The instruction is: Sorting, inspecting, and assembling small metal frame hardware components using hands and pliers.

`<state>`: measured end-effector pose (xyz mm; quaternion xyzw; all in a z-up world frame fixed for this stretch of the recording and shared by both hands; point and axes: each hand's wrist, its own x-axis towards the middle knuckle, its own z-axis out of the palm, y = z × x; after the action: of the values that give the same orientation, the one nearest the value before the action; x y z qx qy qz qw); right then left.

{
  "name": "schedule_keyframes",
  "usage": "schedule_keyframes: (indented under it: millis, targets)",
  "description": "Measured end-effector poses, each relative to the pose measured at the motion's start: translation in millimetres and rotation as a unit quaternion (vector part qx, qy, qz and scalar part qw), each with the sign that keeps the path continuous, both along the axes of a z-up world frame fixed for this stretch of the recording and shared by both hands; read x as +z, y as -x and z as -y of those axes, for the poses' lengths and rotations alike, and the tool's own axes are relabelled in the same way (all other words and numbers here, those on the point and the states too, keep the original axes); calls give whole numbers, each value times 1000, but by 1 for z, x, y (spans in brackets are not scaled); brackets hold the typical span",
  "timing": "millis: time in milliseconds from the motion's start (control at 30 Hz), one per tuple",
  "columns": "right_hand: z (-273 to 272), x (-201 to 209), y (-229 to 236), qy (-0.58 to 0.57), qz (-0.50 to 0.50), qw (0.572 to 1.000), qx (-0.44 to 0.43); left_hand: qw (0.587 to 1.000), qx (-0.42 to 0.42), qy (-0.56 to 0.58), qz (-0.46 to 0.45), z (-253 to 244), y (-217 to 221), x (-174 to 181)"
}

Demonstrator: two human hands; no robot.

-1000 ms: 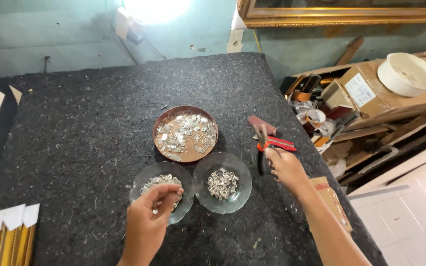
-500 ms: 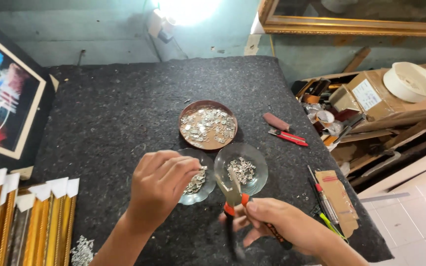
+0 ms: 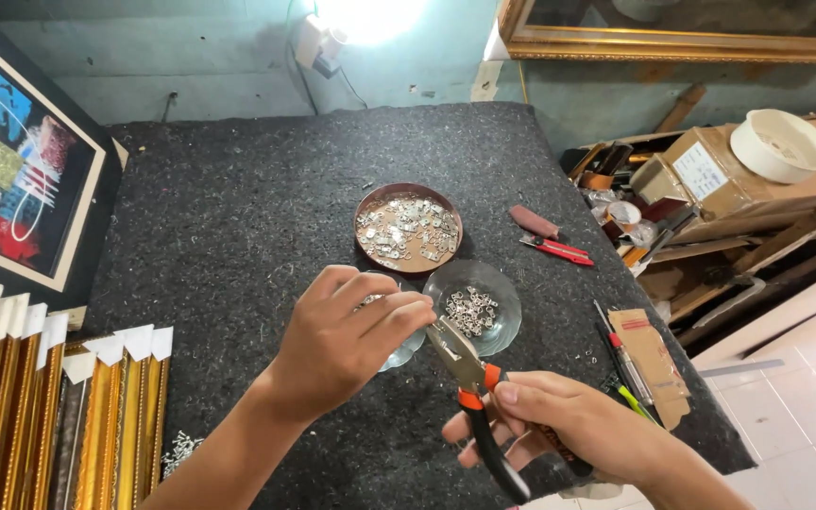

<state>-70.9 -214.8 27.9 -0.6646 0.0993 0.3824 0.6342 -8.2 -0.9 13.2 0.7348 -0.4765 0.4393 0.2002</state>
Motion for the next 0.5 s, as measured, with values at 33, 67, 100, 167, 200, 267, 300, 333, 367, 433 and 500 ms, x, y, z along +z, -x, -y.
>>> schedule_keyframes:
  millis: [33,67,100,167,200,267,300,333,367,433,500]
  targets:
    - [1,1,2,0,0,1000,-1,1000,-1,0,0,1,1,2]
    - [2,1,2,5,-3,1000,6,1000,-6,0,5,2,1,4]
    - [3,2,2,10,-6,1000,13,1000,-11,-1,10,3,2,7]
    - [7,3,2,-1,-9,1000,19,1000,-14,-4,12,5,1,8]
    - [10,5,1,-11,-10,1000,24,1000,-17,-5,15,7,0,9]
    - [17,-1,1,-30,-21,999,2,1000,-13,-10,21,12,-3,5]
    - [20,-3,1,-50,-33,998,-21,1000,-9,-14,26,15,-4,3]
    - [24,-6,1,-49,-33,998,-19,1000,-7,-14,26,18,-5,3]
    - [27,-9,1,-76,-9,997,-30,999,1,-17,32,23,-7,3]
    - [34,-9,-3,-103,15,994,-37,999,14,-20,39,31,-8,4]
    - [42,-4,-8,-26,73,995,59,999,14,-23,40,42,-9,7]
